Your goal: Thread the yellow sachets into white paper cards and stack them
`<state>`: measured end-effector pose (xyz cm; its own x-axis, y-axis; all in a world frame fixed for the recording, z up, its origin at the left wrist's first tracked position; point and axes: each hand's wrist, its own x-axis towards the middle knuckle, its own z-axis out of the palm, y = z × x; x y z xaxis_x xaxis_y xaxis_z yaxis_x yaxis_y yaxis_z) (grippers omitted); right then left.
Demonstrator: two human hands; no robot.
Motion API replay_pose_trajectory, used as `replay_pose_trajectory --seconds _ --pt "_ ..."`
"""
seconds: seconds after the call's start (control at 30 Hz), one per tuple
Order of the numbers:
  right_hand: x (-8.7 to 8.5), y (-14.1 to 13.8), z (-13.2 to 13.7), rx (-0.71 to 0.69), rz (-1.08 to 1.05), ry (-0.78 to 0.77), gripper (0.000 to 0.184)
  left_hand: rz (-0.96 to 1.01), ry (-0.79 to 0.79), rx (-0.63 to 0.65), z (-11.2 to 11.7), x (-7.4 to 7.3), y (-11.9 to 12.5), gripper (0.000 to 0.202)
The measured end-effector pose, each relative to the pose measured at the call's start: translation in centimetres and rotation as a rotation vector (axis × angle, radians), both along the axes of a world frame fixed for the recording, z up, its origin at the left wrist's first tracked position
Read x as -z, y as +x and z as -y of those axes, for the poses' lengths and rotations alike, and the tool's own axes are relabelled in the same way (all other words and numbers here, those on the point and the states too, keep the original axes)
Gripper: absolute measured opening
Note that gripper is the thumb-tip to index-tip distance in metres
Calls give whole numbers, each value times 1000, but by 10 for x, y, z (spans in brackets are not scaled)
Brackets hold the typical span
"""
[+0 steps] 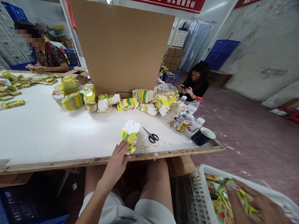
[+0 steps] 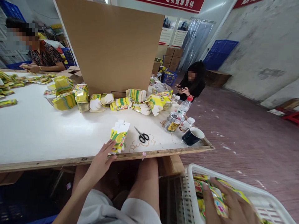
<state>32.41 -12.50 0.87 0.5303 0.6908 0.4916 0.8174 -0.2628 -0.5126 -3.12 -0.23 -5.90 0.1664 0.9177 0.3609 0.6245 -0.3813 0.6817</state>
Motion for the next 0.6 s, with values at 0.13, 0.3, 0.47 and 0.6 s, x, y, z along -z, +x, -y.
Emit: replay_pose_trajectory --seconds 0.13,0.3,0.47,0.6 --pt "16 -54 -20 -58 -400 -106 51 30 96 -47 -1 6 -6 33" --pt "36 -144 -51 -487 -971 -109 59 177 413 -21 26 -10 14 42" --pt "38 -157 -56 -554 -1251 -13 46 285 324 386 54 -12 43 50" --pt "41 -145 -45 -556 -1216 -50 40 721 -59 376 59 -9 52 55"
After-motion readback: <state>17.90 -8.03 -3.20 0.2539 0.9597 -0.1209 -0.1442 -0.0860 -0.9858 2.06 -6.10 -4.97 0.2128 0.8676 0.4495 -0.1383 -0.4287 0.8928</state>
